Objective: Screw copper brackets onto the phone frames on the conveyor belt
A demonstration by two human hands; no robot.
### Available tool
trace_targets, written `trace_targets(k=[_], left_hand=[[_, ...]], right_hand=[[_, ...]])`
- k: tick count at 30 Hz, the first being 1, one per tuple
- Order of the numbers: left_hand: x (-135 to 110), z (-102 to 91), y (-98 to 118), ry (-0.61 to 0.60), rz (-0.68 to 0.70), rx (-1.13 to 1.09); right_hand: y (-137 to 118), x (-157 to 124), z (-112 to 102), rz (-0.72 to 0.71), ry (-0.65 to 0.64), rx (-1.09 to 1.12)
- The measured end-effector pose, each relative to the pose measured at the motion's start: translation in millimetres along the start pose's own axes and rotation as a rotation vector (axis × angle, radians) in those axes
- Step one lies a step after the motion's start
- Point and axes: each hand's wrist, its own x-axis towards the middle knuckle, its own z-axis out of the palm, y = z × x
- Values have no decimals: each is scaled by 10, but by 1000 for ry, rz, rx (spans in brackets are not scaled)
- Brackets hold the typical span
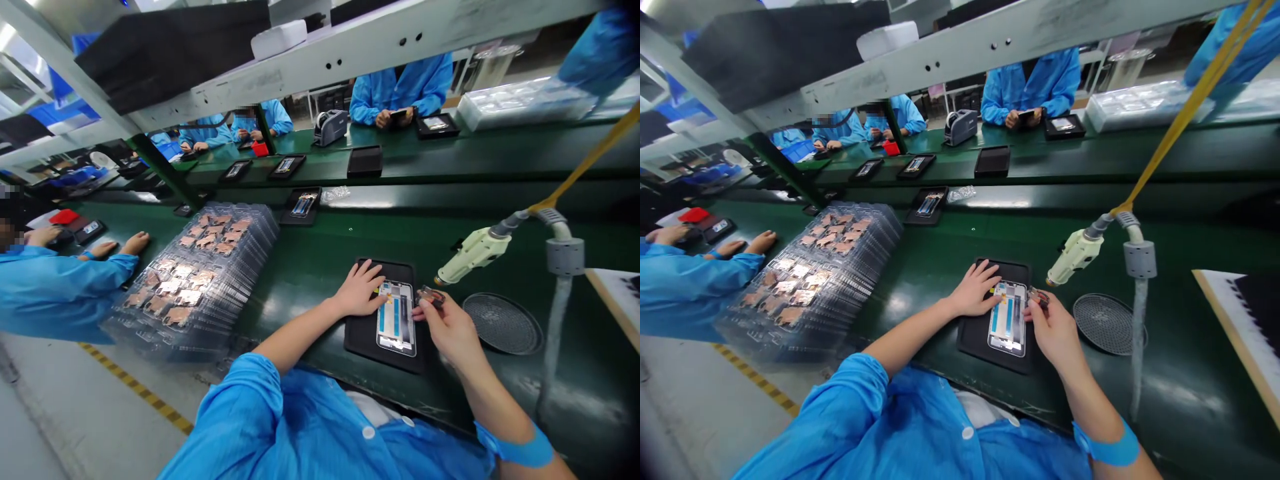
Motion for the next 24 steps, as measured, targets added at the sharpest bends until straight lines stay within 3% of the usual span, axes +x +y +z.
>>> trace_targets(k=[7,16,24], left_hand=[[-150,13,-66,2,-14,-13],[225,1,26,149,-85,68],[-187,108,369,19,176,61]], right_hand=[[-67,302,29,-70,-108,-101],[132,316,184,-118,15,-146],[85,266,166,-149,89,-194]])
